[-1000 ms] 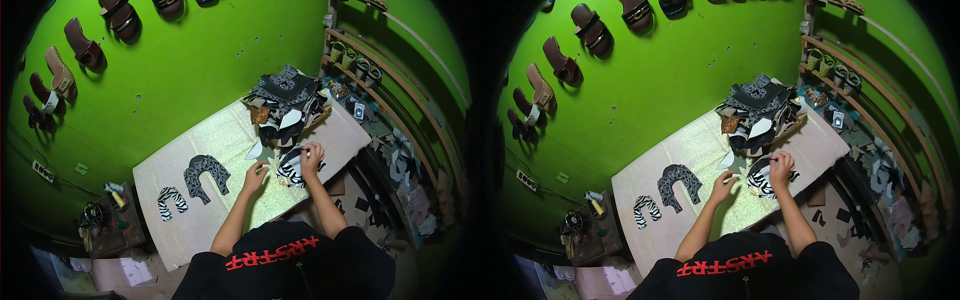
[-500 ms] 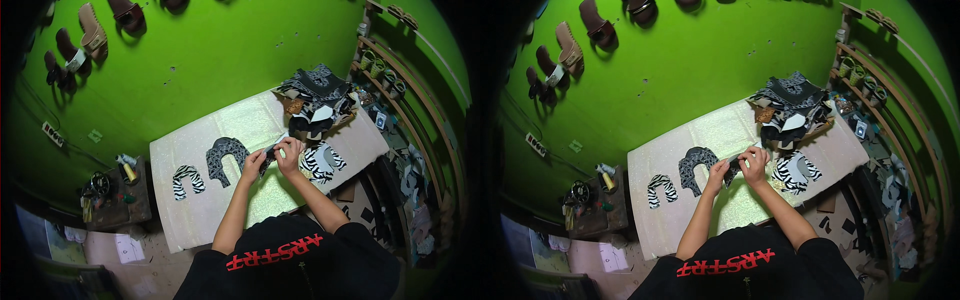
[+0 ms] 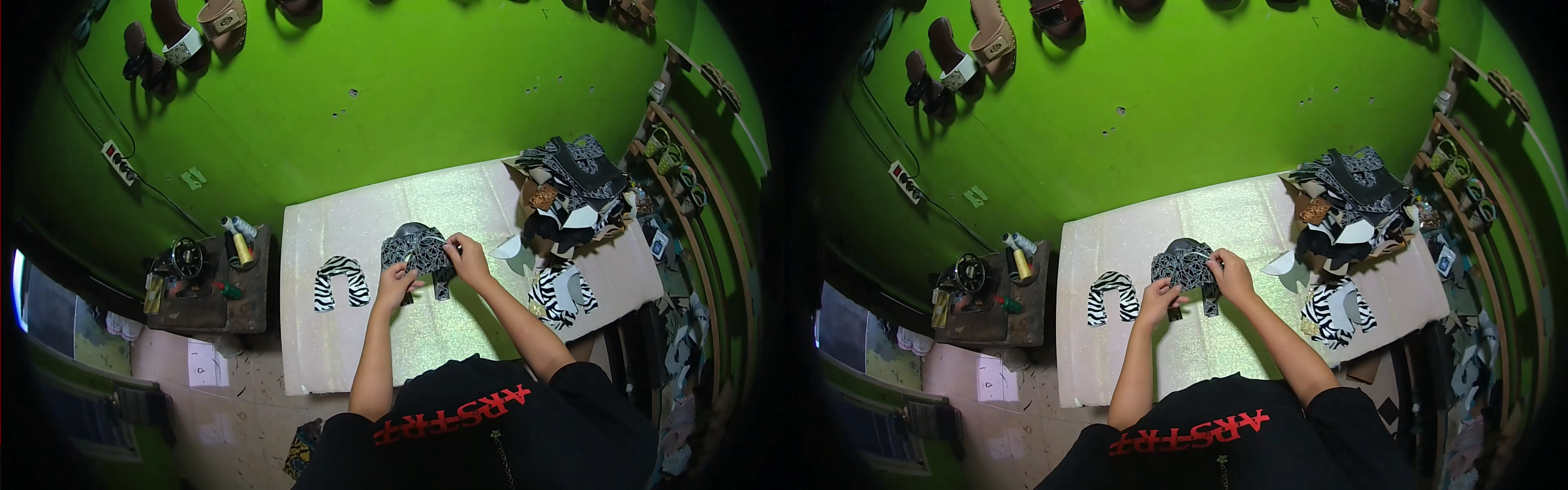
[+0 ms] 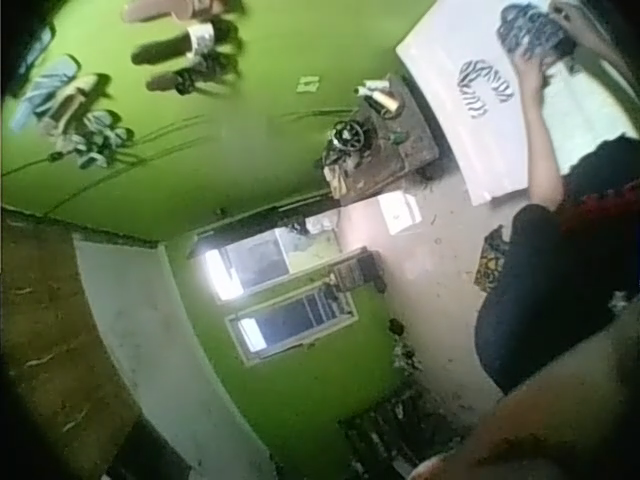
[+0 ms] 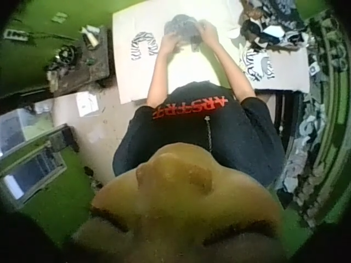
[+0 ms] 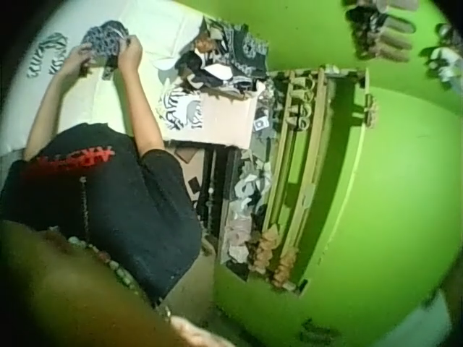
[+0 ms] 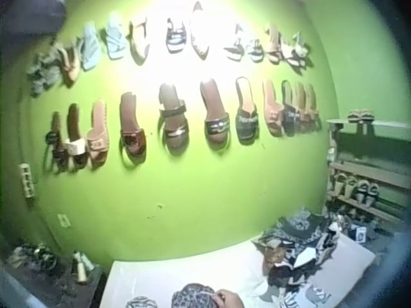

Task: Sorting and inspecting patterned leather or fabric shoe upper components.

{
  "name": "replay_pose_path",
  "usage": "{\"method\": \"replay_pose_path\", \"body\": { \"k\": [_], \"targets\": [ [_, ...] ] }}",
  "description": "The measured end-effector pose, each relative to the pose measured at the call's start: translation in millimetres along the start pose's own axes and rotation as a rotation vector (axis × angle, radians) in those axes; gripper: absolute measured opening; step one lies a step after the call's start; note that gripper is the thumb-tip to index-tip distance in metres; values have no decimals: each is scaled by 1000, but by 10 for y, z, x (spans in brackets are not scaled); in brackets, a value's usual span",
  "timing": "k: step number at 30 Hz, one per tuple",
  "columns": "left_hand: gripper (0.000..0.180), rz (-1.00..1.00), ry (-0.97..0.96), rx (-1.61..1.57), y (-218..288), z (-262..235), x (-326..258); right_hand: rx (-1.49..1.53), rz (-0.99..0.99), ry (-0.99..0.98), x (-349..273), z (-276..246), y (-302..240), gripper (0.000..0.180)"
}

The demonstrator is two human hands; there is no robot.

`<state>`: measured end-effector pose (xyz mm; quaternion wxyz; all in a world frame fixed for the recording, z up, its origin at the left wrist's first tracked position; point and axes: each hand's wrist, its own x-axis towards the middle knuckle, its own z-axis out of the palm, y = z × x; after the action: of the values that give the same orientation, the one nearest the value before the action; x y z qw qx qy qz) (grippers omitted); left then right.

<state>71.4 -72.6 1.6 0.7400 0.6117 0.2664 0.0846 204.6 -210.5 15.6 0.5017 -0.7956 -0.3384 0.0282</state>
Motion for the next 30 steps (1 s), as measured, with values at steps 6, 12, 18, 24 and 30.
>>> {"method": "replay_pose_path", "body": {
  "k": [6, 12, 18, 24, 30],
  "targets": [
    [24, 65, 210, -58, -277, -377, 271, 58, 106, -102, 202, 352, 193, 21],
    [23, 109, 306, 14, -433, -530, 601, 46, 152, -127, 464, 588, 412, 26],
    [18, 172, 477, 286, -556, -576, 828, -112, 107, -101, 604, 801, 552, 25],
    [18, 154, 562, 435, -645, -558, 844, -197, 178, -112, 567, 901, 541, 27],
    [18, 62, 635, 506, -562, -514, 867, -284, 340, -78, 559, 831, 425, 39]
  ]
}}
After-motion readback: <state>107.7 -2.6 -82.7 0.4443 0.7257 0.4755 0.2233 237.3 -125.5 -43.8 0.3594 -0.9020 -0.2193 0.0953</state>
